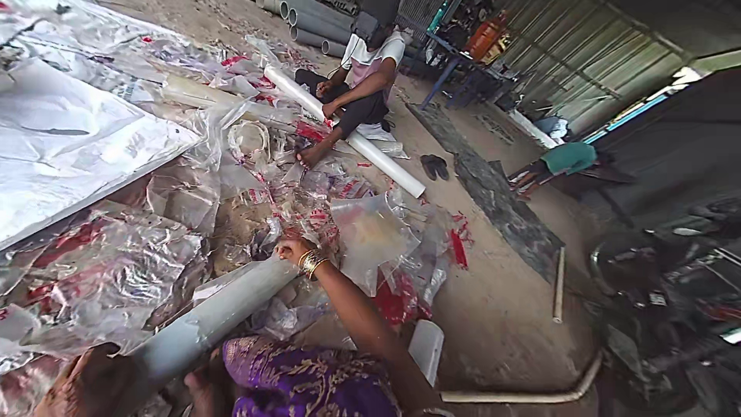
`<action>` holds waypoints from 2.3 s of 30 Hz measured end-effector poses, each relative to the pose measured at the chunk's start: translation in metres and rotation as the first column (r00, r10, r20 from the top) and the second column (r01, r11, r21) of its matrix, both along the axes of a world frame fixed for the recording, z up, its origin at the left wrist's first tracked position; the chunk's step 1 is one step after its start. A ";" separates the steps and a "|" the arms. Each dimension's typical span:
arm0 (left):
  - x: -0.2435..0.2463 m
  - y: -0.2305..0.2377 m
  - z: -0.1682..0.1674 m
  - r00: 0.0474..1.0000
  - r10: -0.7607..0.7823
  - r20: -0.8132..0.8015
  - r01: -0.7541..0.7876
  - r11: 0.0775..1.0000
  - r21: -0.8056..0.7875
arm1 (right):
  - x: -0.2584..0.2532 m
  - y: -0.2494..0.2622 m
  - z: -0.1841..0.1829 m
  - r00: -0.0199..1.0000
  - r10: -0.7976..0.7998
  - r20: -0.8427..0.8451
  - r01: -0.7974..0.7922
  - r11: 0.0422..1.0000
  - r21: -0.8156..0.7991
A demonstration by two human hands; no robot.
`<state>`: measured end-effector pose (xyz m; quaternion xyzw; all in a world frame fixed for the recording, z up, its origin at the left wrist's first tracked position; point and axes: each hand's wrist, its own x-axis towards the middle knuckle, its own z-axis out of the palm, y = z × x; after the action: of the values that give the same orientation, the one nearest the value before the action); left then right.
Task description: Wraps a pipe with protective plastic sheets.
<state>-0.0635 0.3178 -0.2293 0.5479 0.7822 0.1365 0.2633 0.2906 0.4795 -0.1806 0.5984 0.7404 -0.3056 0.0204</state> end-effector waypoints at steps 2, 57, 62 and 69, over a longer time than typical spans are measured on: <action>-0.004 0.001 -0.001 1.000 -0.008 -0.009 0.009 1.000 0.008 | 0.016 -0.019 -0.009 0.985 -0.048 -0.164 0.057 0.997 0.048; 0.012 -0.023 -0.001 0.994 0.008 -0.107 0.012 0.983 0.184 | 0.040 0.013 0.030 0.910 -0.056 0.410 0.057 0.998 0.010; 0.016 -0.029 -0.004 0.987 0.071 -0.146 -0.025 0.954 0.298 | 0.019 0.049 0.036 0.884 0.049 0.466 -0.046 0.999 -0.018; 0.010 -0.039 -0.008 1.000 0.005 -0.018 0.002 0.908 0.419 | 0.022 0.039 0.048 0.923 -0.100 0.372 0.066 0.993 0.101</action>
<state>-0.0532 0.2783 -0.2376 0.5922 0.7376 0.2961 0.1325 0.3130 0.5188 -0.1327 0.6770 0.7092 -0.1533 0.1232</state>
